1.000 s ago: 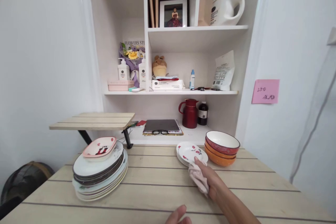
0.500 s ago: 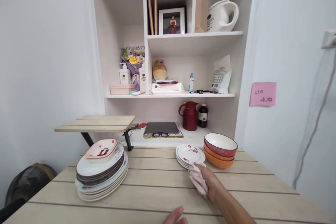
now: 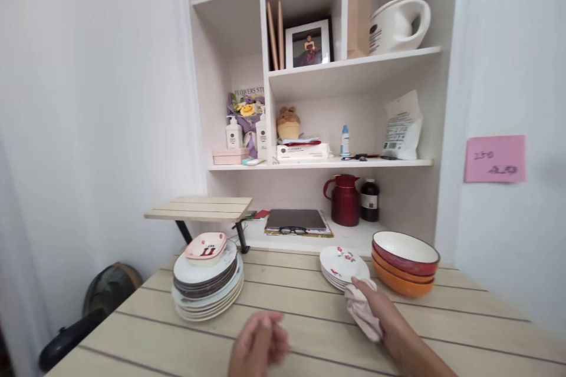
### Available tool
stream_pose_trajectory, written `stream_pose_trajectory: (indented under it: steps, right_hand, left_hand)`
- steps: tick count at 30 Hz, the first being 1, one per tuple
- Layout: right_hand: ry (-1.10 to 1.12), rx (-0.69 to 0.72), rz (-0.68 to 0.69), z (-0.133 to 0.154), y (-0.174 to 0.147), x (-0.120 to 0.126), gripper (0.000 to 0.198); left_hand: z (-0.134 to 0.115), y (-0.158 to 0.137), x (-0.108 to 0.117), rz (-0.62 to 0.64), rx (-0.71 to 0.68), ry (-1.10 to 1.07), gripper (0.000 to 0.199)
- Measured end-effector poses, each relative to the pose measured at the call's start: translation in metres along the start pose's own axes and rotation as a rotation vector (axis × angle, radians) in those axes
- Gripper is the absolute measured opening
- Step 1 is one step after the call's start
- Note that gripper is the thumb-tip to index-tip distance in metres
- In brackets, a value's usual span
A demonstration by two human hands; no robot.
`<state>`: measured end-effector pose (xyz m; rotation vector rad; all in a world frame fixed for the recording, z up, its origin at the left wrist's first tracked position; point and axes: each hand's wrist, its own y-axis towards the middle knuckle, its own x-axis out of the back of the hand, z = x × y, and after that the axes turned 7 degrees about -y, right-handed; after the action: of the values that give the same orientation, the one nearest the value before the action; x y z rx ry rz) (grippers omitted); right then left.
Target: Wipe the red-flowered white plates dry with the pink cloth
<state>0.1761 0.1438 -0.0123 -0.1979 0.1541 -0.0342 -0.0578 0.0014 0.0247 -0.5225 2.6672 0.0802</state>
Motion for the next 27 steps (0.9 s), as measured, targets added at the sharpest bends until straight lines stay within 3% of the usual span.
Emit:
stream_pose_trajectory:
  steps: [4,6,7,9,11,14,17,19,22,27]
  right_hand:
    - [-0.433,0.235,0.004,-0.007,0.001,-0.010,0.040]
    - [-0.618,0.336,0.012,-0.011,0.003,-0.012,0.040]
    - [-0.673,0.361,0.011,-0.012,0.003,-0.012,0.040]
    - [-0.711,0.377,0.016,-0.014,0.005,-0.011,0.041]
    - [-0.685,0.393,0.021,-0.016,0.005,-0.010,0.041]
    - [-0.651,0.400,0.014,-0.017,0.005,-0.009,0.038]
    - [-0.656,0.386,-0.006,-0.019,0.005,-0.010,0.037]
    - [-0.650,0.384,-0.003,-0.020,0.006,-0.010,0.037]
    - [-0.646,0.386,0.007,-0.021,0.006,-0.009,0.036]
    - [-0.652,0.390,0.002,-0.021,0.006,-0.011,0.033]
  left_hand:
    - [-0.075,0.022,0.050,-0.261,-0.697,0.598,0.032]
    - [-0.105,0.040,0.072,-0.394,-0.924,0.879,0.035]
    - [-0.117,0.049,0.081,-0.460,-0.964,1.014,0.035]
    - [-0.132,0.066,0.092,-0.500,-0.910,1.274,0.036]
    - [-0.139,0.080,0.097,-0.456,-0.871,1.454,0.036]
    - [-0.139,0.095,0.098,-0.240,-0.848,1.579,0.034]
    - [-0.136,0.107,0.097,-0.044,-0.775,1.473,0.032]
    - [-0.135,0.115,0.096,0.018,-0.672,1.322,0.028]
    - [-0.136,0.124,0.094,0.064,-0.573,1.219,0.015]
    - [-0.138,0.129,0.092,0.080,-0.587,1.258,0.007]
